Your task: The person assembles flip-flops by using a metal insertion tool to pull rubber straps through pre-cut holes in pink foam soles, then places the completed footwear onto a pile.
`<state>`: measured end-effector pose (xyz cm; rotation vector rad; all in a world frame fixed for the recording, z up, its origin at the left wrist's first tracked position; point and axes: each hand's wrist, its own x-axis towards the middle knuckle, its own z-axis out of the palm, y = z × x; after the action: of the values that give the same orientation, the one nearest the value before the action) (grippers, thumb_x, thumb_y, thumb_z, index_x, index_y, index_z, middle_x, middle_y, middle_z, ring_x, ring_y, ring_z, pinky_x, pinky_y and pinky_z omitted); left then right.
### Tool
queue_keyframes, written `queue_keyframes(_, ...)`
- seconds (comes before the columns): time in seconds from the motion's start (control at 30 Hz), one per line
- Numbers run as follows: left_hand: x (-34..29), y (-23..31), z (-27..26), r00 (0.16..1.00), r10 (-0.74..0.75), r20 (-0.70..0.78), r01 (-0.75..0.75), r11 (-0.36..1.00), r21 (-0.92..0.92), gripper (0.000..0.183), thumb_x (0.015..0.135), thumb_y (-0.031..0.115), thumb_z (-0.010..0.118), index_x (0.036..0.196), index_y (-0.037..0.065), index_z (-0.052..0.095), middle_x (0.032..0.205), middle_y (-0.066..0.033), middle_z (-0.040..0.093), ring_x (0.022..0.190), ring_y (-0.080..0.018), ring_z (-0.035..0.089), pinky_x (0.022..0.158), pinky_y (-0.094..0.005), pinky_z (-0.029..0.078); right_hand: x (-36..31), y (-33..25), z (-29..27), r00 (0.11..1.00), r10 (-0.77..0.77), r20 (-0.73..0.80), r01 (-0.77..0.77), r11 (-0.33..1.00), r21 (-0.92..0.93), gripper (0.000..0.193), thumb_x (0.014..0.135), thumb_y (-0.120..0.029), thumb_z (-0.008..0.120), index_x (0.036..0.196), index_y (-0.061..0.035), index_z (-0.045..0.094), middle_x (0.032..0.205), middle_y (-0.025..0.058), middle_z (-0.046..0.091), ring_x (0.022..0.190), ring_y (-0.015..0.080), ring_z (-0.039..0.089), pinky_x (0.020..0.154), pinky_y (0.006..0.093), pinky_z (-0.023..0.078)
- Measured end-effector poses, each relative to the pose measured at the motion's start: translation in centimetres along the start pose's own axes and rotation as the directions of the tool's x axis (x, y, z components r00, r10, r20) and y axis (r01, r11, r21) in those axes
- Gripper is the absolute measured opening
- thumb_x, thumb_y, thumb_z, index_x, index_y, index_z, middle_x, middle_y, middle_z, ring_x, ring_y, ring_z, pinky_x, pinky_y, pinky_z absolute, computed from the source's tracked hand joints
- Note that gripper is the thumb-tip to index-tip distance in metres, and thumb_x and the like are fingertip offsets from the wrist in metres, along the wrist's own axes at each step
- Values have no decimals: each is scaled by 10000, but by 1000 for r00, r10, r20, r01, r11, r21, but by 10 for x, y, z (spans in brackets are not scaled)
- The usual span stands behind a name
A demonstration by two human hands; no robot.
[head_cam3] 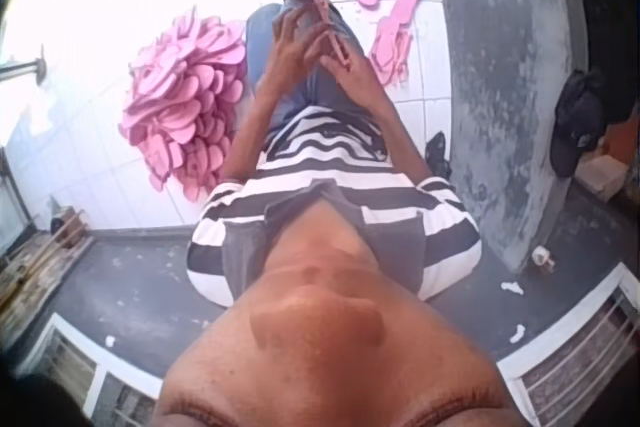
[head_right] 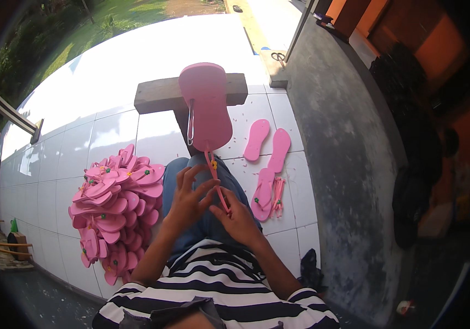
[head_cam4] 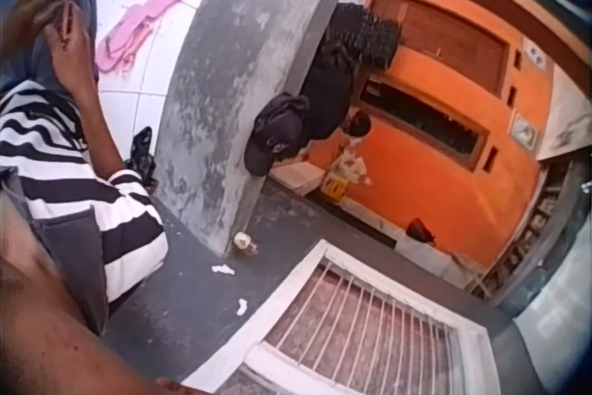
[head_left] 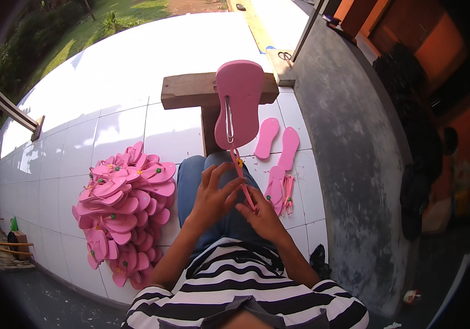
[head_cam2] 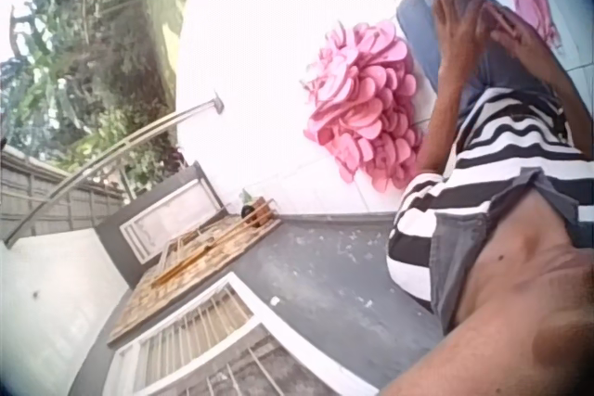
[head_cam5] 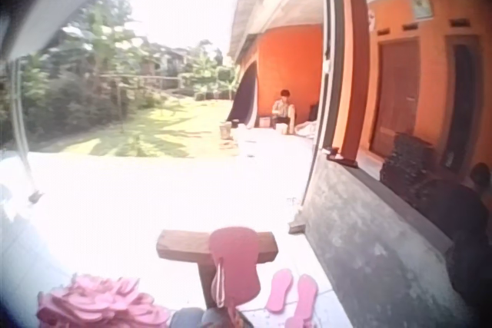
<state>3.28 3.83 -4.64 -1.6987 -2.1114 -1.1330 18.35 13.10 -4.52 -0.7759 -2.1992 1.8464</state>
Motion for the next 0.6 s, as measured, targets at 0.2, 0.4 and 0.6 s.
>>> queue_keyframes(0.2, 11, -24, -16, 987, 156, 47, -148, 978, -148, 274, 723, 36, 751, 974, 88, 656, 1130, -77, 618, 969, -260, 621, 750, -362, 550, -18, -21, -4, 975, -213, 61, 221, 937, -271, 616, 943, -174, 646, 1487, -88, 369, 1012, 151, 645, 816, 187, 645, 774, 317, 519)
queue_keyframes(0.4, 7, -25, -19, 993, 108, -39, -114, 958, -261, 226, 730, 12, 783, 917, 67, 668, 1064, -79, 661, 793, -211, 677, 676, -313, 558, -26, -17, -17, 974, -130, -184, 146, 986, 78, 449, 948, -100, 632, 1375, -29, 513, 1012, 129, 692, 819, 133, 696, 762, 267, 532)
queue_keyframes(0.6, 0, -21, -14, 990, 65, -125, -93, 969, -230, 209, 735, 23, 784, 905, 57, 667, 1029, -78, 678, 868, -221, 711, 711, -318, 579, -23, -4, -10, 939, -217, -267, 246, 966, 82, 301, 940, -72, 629, 1232, -8, 593, 969, 117, 718, 800, 155, 712, 736, 276, 548)
